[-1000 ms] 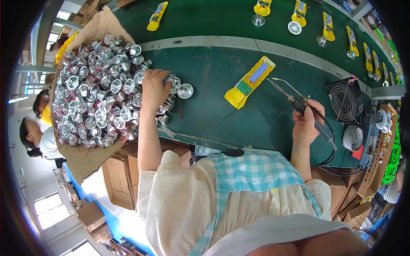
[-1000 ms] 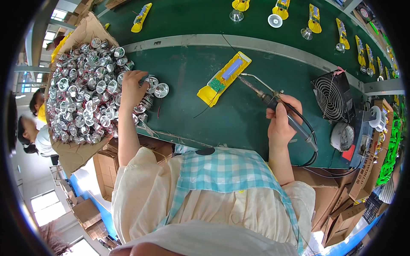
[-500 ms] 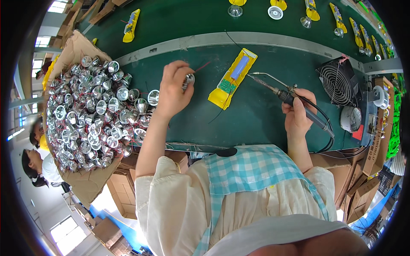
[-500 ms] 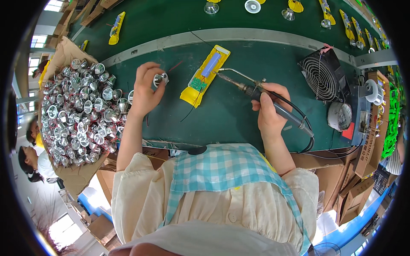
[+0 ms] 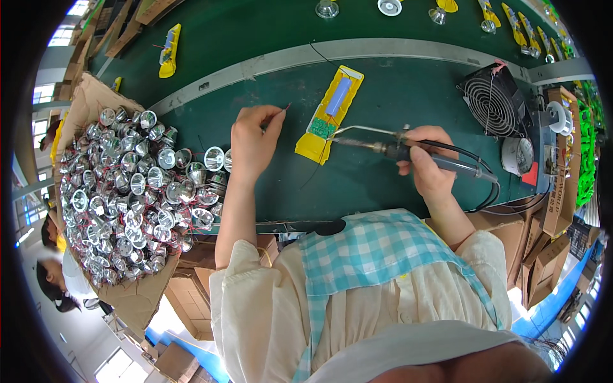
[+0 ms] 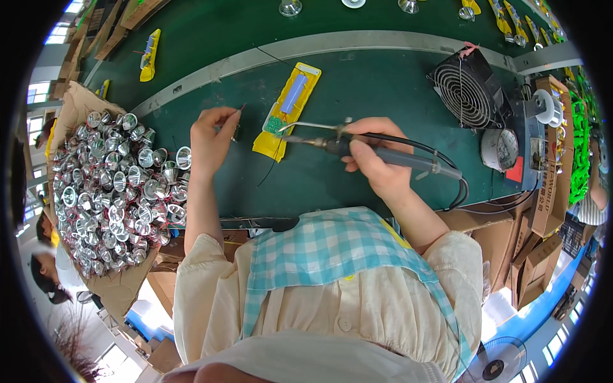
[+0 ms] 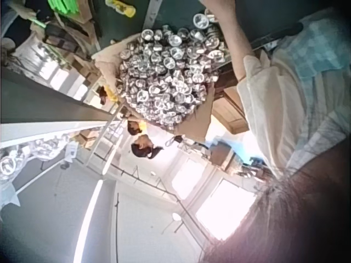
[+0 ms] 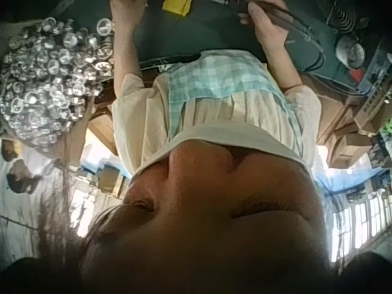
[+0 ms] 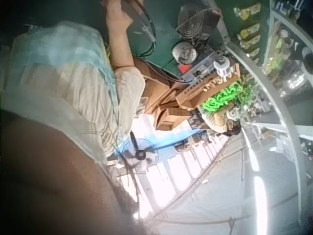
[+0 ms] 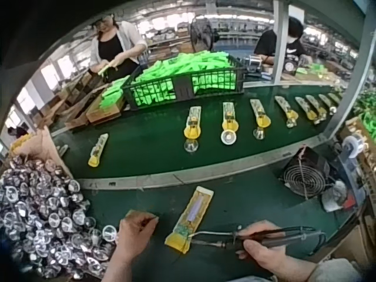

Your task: The person repeatedly solders reflector light components to circuit boards inside flashlight bodies using a soldering iron, then places the assembled flashlight units onto the conveyor belt.

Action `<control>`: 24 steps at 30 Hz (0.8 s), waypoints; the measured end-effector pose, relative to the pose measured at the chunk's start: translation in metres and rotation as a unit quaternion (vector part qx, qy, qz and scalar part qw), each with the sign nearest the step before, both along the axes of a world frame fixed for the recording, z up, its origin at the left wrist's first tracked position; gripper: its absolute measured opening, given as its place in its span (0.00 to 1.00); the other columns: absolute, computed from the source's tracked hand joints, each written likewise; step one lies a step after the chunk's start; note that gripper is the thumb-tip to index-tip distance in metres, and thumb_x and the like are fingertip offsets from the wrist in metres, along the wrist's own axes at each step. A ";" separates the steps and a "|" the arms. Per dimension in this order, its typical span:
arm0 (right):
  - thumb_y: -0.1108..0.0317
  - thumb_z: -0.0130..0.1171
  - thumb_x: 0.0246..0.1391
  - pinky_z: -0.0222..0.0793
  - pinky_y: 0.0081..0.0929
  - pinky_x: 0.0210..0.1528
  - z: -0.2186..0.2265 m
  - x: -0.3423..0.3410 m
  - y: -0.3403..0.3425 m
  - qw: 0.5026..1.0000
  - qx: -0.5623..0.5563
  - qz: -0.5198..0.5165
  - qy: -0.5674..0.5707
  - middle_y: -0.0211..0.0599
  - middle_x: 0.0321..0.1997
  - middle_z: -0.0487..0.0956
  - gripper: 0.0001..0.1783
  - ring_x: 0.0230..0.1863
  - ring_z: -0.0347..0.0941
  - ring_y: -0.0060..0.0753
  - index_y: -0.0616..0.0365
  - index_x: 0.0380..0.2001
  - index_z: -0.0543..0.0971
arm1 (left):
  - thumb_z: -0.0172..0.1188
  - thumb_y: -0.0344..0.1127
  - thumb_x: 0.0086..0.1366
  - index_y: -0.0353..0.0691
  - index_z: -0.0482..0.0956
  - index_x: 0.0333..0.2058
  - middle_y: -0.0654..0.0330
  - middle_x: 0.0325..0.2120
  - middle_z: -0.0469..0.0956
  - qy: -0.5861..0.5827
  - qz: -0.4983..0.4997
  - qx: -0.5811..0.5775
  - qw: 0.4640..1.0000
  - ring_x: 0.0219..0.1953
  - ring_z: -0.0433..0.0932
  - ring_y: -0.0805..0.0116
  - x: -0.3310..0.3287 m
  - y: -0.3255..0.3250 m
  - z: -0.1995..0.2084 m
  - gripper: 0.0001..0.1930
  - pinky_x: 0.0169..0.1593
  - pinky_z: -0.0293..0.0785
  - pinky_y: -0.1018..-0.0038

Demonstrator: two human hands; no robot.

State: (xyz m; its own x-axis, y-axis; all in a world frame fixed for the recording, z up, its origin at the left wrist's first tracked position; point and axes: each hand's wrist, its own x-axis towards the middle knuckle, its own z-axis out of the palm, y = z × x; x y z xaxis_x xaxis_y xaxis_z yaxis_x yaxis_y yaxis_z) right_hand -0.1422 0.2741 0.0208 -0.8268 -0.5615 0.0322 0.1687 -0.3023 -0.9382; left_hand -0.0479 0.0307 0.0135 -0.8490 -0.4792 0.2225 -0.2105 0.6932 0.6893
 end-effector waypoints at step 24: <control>0.78 0.52 0.39 0.65 0.12 0.22 -0.024 0.011 -0.021 0.996 0.089 -0.018 -0.008 0.32 0.23 0.70 0.10 0.21 0.68 0.18 0.61 0.30 0.70 | 0.58 0.25 0.42 0.35 0.74 0.18 0.60 0.21 0.70 0.042 0.016 -0.020 0.999 0.31 0.65 0.62 0.014 0.049 -0.015 0.02 0.34 0.62 0.72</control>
